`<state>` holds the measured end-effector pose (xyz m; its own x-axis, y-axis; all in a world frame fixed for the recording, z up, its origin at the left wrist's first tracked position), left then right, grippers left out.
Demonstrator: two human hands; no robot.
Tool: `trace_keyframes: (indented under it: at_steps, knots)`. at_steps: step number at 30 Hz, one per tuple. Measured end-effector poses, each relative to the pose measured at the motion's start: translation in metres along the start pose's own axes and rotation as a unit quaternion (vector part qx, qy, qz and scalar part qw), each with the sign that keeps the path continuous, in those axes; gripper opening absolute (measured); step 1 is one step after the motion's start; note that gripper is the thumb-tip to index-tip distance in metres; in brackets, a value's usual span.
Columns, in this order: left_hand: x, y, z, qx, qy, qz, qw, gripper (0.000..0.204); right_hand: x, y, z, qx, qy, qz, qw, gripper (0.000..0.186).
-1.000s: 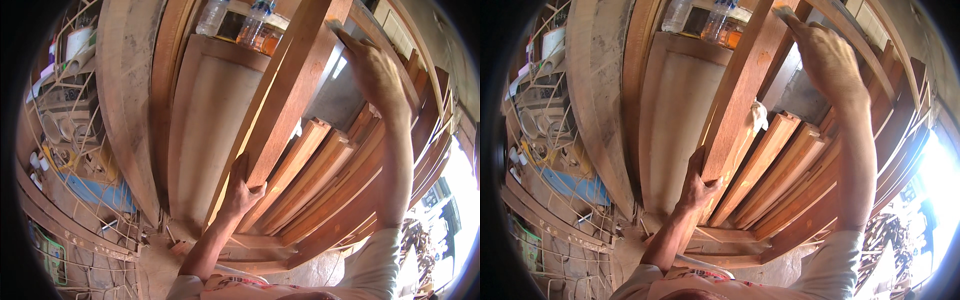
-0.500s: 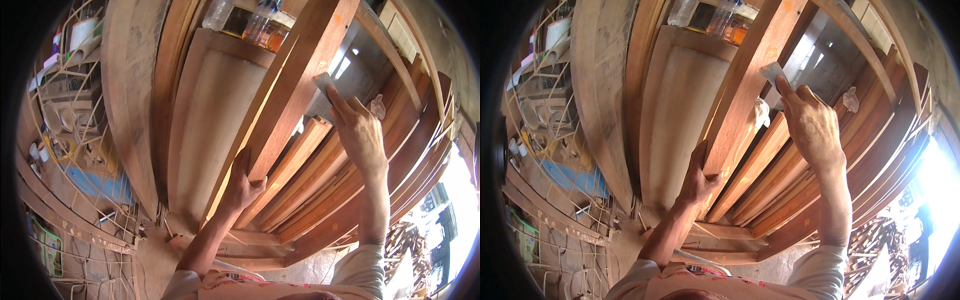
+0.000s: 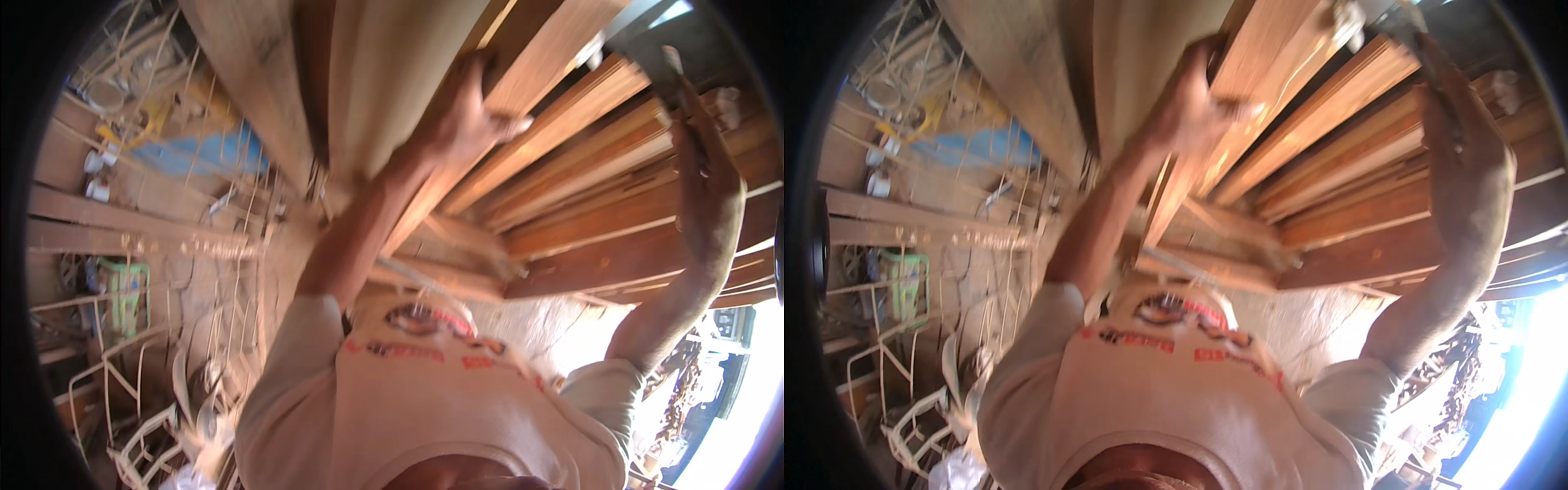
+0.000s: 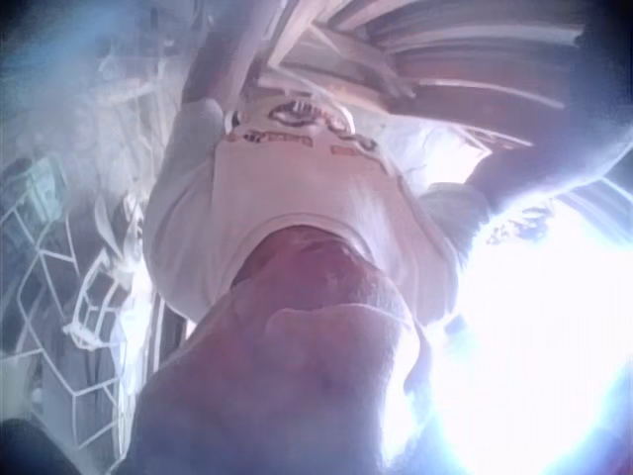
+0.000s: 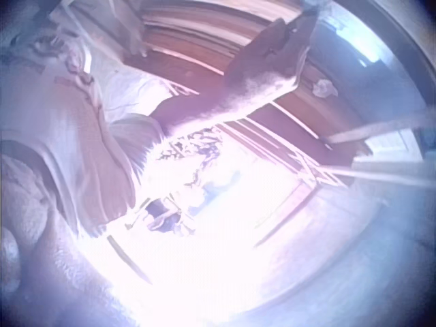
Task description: The person handles long wooden planks in a workshop, applying a finish with a brush and smoothing the surface with a scraper. They repeatedly lift and reposition the planks to access different sections, dipping the brush into a container of finish as needed.
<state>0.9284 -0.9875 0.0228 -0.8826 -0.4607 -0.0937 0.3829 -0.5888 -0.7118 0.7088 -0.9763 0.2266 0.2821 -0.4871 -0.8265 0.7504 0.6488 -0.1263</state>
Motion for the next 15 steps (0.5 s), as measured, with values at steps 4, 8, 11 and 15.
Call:
trace_keyframes:
  at_steps: [4,8,11,15]
  knots:
    - [-0.003,-0.005,0.010,-0.081,0.127,-0.091,0.984,0.093,0.093,-0.024,-0.093,0.181,0.122,0.216,0.952,0.042]
    - [-0.009,-0.036,0.012,0.056,0.008,-0.033,0.998,0.089,0.207,-0.026,-0.190,0.267,0.244,0.354,0.863,0.044]
    - [0.013,-0.047,0.026,0.073,0.020,-0.107,0.991,0.086,0.266,-0.022,-0.271,0.302,0.309,0.404,0.806,0.043]
    - [0.021,-0.019,0.018,0.004,-0.070,-0.008,0.998,0.067,0.301,-0.002,-0.341,0.262,0.373,0.437,0.775,0.043]
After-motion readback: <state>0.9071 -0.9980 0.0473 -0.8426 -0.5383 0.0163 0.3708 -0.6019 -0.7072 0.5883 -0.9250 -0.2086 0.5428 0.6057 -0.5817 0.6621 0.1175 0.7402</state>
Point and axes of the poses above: each hand's wrist, its own z-axis towards the middle knuckle, its own x-axis out of the palm, y = z × x, the point moved 7 cm from there along z, towards the middle knuckle, and after that the axes turned 7 degrees about -z, right-handed, at the moved point
